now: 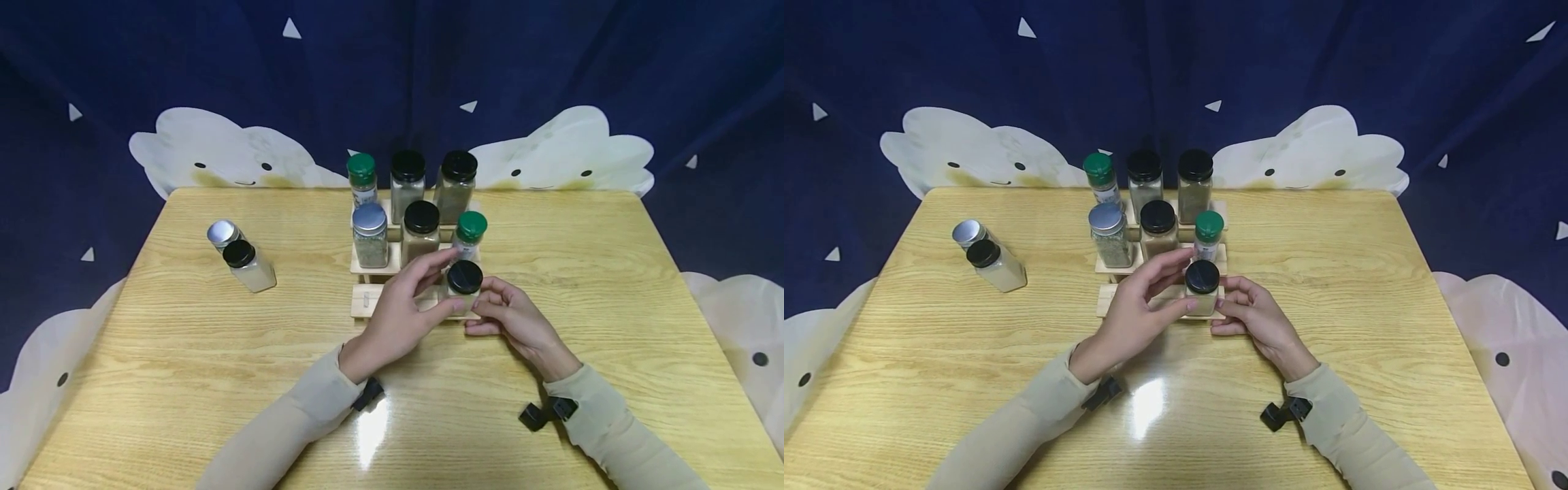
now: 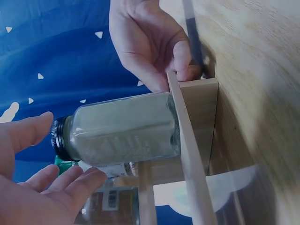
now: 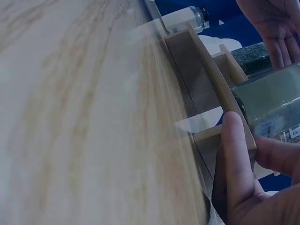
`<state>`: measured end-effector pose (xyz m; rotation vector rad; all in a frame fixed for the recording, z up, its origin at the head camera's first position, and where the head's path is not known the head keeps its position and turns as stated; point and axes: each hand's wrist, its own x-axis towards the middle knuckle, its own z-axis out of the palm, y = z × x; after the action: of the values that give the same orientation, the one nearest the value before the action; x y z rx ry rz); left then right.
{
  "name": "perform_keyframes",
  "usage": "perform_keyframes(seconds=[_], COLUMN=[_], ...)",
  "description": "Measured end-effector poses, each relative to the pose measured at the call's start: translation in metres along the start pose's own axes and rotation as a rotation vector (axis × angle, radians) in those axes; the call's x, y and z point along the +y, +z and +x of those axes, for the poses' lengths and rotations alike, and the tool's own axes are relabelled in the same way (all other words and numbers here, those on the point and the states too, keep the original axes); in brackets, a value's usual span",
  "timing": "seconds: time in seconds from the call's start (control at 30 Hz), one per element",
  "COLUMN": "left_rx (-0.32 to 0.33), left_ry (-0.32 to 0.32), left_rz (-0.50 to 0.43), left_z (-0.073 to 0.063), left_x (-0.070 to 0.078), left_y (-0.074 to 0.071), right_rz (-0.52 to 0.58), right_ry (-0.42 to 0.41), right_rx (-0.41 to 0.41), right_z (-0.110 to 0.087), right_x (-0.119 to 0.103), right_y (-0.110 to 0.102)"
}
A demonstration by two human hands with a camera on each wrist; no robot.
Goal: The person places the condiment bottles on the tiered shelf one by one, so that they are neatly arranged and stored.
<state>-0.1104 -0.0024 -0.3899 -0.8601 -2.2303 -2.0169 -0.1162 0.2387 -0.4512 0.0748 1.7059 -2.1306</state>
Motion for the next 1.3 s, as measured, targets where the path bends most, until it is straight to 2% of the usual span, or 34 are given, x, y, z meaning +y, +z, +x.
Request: perform_keyframes(seconds=[0.1, 0.27, 0.47, 0.6, 0.77, 0.93, 1.13, 1.3], left_rx=[0.030, 0.117, 0.267, 0.399, 0.584, 0.728, 0.830, 0.867], left_ry=[0.045, 0.184, 0.335, 0.394, 0.393, 0.375, 0.318, 0.228], left_rz=[0.011, -0.013, 0.000, 0.018, 0.014, -0.016, 0.036, 0.086], left_z=[-0.006, -0.015, -0.022, -0.024, -0.028, -0.032, -0.042, -0.049], left_x=[0.002, 0.009, 0.019, 0.023, 0.027, 0.024, 0.011, -0.004], left_y=[-0.007, -0.029, -0.061, -0.086, -0.119, -0.149, -0.185, -0.202], right_rz=[0.004, 0.003, 0.011, 0.009, -0.001, -0.010, -0.013, 0.000], right_ry=[0.000, -0.004, -0.009, -0.003, 0.000, 0.005, 0.008, 0.008], right_rx=[-0.001, -0.007, -0.015, -0.017, -0.010, 0.001, -0.009, -0.006], right_z=[0.000, 0.000, -0.001, -0.002, -0.002, -0.003, -0.002, -0.002], right_x=[0.001, 0.001, 0.001, 0.000, -0.001, -0.001, -0.001, -0.001], right_y=[0.000, 0.000, 0.000, 0.000, 0.001, 0.001, 0.002, 0.002])
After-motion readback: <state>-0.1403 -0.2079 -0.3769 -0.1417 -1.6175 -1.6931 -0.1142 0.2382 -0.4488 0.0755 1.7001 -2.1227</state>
